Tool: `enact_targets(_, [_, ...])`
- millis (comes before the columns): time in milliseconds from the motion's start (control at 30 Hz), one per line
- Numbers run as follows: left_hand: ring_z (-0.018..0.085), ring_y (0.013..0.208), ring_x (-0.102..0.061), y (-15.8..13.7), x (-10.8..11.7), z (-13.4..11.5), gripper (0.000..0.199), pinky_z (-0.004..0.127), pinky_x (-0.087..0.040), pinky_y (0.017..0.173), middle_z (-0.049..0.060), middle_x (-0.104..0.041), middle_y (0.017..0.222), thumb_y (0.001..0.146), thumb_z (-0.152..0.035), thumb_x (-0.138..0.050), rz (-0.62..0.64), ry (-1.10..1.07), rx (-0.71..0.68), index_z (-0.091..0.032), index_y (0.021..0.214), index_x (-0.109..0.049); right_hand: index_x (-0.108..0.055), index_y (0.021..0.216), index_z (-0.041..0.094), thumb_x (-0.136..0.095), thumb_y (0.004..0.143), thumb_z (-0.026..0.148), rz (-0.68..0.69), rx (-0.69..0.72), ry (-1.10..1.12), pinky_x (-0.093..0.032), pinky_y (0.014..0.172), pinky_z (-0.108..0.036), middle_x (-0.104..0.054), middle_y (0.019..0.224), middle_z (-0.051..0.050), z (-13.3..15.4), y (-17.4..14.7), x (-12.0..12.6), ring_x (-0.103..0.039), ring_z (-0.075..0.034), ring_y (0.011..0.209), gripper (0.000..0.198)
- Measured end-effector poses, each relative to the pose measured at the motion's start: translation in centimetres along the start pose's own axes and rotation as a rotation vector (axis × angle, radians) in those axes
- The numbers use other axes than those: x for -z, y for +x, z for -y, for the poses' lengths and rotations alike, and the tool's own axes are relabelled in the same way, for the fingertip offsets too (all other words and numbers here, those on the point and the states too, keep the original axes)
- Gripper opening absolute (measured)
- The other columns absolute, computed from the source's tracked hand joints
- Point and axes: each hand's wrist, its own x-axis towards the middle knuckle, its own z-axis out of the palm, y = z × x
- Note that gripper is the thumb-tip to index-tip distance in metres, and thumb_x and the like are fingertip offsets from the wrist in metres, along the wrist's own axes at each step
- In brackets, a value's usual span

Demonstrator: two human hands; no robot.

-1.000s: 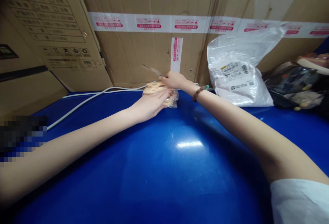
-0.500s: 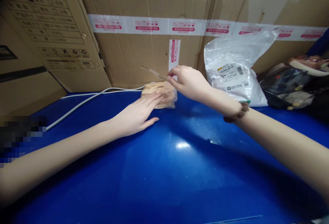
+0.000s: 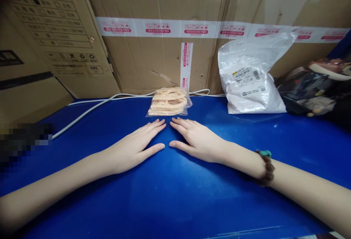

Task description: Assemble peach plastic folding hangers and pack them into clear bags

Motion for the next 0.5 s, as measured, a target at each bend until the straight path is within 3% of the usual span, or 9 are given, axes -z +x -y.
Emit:
enact_targets(167, [0.026, 0.147, -0.018, -0.19, 0.13, 0.00, 0.069, 0.046, -0.018, 0.119, 0.012, -0.022, 0.158, 0.098, -0.054, -0.033, 0.016, -0.002, -0.010, -0.010, 0.150, -0.028, -0.038, 0.147, 0.009, -0.033, 0.096, 0.058, 0.047, -0.031, 0.052, -0.031, 0.113, -0.052, -0.034, 0.153, -0.017, -0.18, -0.14, 0.15, -0.034, -0.031, 0.140, 0.071])
enact_targets(500, [0.025, 0.146, -0.020, -0.30, -0.04, 0.03, 0.069, 0.044, -0.019, 0.119, 0.013, -0.023, 0.158, 0.098, -0.055, -0.030, -0.001, 0.078, -0.038, -0.010, 0.150, -0.028, -0.040, 0.145, 0.007, -0.034, 0.097, 0.055, 0.029, 0.003, 0.015, -0.034, 0.112, -0.050, -0.037, 0.151, -0.018, -0.07, -0.11, 0.13, -0.037, -0.030, 0.139, 0.068])
